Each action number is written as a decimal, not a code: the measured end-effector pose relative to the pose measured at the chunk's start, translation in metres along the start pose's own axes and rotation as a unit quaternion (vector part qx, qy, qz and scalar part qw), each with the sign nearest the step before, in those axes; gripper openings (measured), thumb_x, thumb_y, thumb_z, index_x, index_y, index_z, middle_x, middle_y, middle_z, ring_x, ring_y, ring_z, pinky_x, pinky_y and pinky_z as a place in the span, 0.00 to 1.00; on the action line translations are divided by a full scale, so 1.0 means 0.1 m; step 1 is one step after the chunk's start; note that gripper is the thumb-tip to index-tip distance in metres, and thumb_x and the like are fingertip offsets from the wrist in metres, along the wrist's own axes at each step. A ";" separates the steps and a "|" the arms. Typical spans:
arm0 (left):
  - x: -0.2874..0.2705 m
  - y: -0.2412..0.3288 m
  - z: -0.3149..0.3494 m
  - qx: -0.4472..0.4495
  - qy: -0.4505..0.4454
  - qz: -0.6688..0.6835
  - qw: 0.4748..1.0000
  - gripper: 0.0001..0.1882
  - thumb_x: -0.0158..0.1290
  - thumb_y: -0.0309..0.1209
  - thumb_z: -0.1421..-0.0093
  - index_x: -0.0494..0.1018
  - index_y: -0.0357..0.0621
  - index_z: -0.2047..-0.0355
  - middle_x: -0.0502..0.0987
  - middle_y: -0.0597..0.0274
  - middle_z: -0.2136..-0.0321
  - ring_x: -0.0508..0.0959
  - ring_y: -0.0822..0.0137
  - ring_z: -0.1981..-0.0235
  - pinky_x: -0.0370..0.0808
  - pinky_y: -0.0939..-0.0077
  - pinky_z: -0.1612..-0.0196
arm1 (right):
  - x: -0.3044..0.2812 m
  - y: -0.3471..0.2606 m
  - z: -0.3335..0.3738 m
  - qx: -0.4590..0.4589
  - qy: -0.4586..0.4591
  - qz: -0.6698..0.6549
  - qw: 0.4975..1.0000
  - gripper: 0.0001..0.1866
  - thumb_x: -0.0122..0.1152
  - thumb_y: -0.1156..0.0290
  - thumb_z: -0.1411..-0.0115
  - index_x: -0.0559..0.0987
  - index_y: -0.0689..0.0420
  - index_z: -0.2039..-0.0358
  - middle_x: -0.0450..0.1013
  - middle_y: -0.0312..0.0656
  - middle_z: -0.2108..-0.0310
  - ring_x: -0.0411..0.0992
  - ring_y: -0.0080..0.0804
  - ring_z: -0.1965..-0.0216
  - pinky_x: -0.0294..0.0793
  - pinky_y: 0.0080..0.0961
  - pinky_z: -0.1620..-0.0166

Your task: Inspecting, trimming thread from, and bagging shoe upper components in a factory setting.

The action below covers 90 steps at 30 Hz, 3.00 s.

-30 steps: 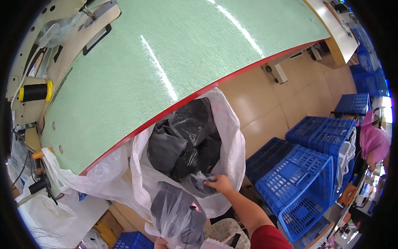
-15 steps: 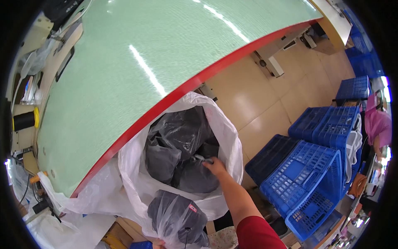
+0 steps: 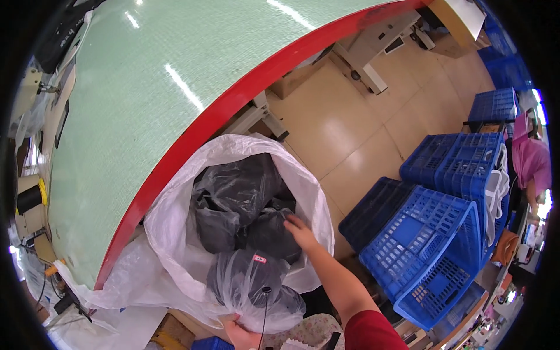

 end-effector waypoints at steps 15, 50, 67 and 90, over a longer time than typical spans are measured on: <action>1.03 0.44 -1.01 -0.082 0.081 0.496 0.861 0.17 0.42 0.30 0.46 0.63 0.35 0.57 0.70 0.51 0.56 0.70 0.56 0.52 0.65 0.57 0.46 | 0.18 0.54 0.89 0.445 -0.250 -0.105 0.854 0.33 0.50 0.45 0.42 0.67 0.58 0.46 0.66 0.41 0.48 0.67 0.29 0.51 0.66 0.25 0.50; 1.15 0.92 -2.61 0.289 -0.091 -0.424 0.853 0.19 0.45 0.38 0.43 0.69 0.41 0.55 0.72 0.44 0.57 0.72 0.46 0.55 0.69 0.59 0.54 | 0.70 1.36 0.42 0.210 0.240 -0.055 0.946 0.32 0.68 0.56 0.57 0.70 0.64 0.57 0.63 0.53 0.54 0.63 0.40 0.53 0.65 0.32 0.52; -0.13 1.77 -3.06 0.262 0.026 -0.575 0.774 0.25 0.52 0.35 0.49 0.66 0.42 0.50 0.75 0.48 0.60 0.75 0.52 0.57 0.69 0.64 0.52 | 1.91 -0.77 0.12 -0.230 0.100 0.480 0.841 0.08 0.61 0.69 0.55 0.76 0.55 0.72 0.72 0.42 0.69 0.69 0.42 0.64 0.66 0.37 0.61; -1.17 1.27 -3.42 0.273 0.184 -0.213 0.920 0.11 0.50 0.33 0.49 0.72 0.42 0.67 0.78 0.54 0.70 0.78 0.56 0.70 0.73 0.60 0.63 | 1.31 0.22 0.70 -0.066 0.127 -0.162 0.976 0.08 0.61 0.69 0.46 0.78 0.62 0.72 0.73 0.38 0.67 0.71 0.25 0.67 0.71 0.22 0.62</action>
Point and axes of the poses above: each hand's wrist, its own z-axis away from the middle knuckle, its own x-axis out of the palm, y = z × x, the point moved 6 cm from there along -z, towards the middle knuckle
